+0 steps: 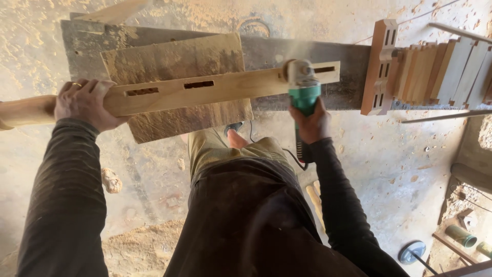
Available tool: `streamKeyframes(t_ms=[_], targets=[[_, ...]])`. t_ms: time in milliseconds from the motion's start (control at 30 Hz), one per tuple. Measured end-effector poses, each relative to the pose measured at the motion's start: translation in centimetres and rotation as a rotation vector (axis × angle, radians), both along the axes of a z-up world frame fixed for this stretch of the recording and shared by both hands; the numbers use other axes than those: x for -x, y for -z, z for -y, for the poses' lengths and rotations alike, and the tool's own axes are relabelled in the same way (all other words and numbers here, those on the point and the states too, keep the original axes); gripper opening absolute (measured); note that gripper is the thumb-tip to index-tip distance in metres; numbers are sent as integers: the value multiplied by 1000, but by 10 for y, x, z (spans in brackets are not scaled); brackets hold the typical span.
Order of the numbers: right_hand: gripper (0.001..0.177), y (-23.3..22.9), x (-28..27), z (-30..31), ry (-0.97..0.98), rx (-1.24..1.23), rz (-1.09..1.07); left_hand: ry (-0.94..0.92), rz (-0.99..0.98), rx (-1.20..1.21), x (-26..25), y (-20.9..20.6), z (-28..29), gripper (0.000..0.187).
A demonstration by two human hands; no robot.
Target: Refining and smoothing a wooden furniture leg using an angle grinder with a sanding disc.
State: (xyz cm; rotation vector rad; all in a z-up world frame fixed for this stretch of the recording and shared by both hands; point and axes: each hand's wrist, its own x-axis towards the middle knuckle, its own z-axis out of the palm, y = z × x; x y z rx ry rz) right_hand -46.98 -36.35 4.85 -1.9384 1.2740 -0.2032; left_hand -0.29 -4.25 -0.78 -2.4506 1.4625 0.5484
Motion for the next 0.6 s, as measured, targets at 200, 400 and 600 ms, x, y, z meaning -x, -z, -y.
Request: streamKeyframes(t_ms=[200, 400, 600], targets=[[50, -6, -15, -17, 35, 163, 0, -17, -70, 26, -5, -1, -1, 99], [52, -7, -74, -79, -27, 163, -25, 42, -67, 184, -8, -2, -5, 88], [51, -21, -137, -145, -57, 108, 64, 23, -152, 258, -11, -9, -8, 82]])
